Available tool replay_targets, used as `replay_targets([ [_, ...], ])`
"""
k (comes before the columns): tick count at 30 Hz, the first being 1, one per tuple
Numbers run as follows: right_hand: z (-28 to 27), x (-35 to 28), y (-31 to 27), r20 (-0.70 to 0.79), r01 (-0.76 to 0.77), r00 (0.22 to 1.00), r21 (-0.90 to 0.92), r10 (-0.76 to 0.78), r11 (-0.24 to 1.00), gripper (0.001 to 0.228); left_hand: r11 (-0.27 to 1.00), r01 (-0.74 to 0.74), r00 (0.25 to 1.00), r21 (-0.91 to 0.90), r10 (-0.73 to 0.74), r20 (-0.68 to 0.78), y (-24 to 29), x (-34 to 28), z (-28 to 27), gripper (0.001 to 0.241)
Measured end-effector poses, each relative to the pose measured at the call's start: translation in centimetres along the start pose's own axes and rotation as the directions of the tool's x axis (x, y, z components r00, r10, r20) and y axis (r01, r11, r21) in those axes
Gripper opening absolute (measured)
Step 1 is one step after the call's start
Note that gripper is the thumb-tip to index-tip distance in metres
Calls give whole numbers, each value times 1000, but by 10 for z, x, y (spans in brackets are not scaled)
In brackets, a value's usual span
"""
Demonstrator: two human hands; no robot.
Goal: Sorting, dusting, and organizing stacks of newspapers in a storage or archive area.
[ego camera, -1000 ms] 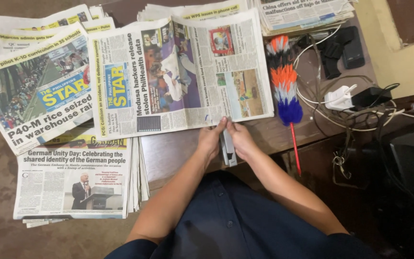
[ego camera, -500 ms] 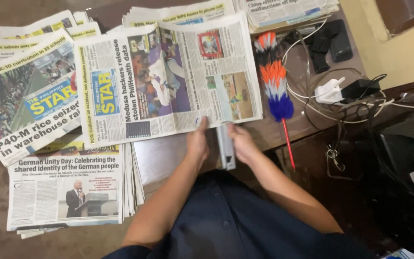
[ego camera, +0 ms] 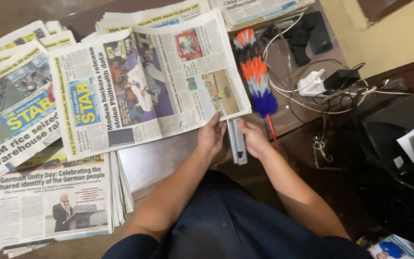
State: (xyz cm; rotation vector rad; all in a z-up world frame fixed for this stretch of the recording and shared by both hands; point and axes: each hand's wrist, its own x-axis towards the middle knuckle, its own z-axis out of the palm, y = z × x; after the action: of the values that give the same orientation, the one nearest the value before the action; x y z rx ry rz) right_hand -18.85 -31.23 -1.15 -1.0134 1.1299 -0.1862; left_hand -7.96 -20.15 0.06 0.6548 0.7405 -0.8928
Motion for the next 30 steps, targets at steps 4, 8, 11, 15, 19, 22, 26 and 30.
replay_targets([
  [4,-17,13,14,-6,18,1000,30,-18,999,36,997,-49,998,-52,47,-49,7,-18,24,55],
  [8,-18,0,-5,-19,41,999,-3,-41,999,38,999,-20,998,-50,17,-61,0,-8,24,53],
  [11,-16,-7,-13,12,91,996,-127,-90,988,34,990,-51,994,135,63,-89,-5,-5,27,53],
  [15,-11,-8,-21,17,144,990,-161,-144,976,34,974,-100,981,205,130,-141,-7,-8,34,51],
  [19,1,-7,-29,14,121,993,-107,-120,987,34,963,-118,972,244,162,-172,-10,-3,31,52],
  [22,-1,6,-26,17,81,997,-90,-80,993,39,961,-129,967,247,177,-182,-10,-3,33,55],
  [26,-7,20,-15,26,75,997,-110,-72,991,38,963,-138,966,232,182,-183,-9,-6,34,57],
  [30,-7,19,-16,14,55,998,-133,-53,990,39,959,-146,967,242,191,-172,-13,2,28,54],
])
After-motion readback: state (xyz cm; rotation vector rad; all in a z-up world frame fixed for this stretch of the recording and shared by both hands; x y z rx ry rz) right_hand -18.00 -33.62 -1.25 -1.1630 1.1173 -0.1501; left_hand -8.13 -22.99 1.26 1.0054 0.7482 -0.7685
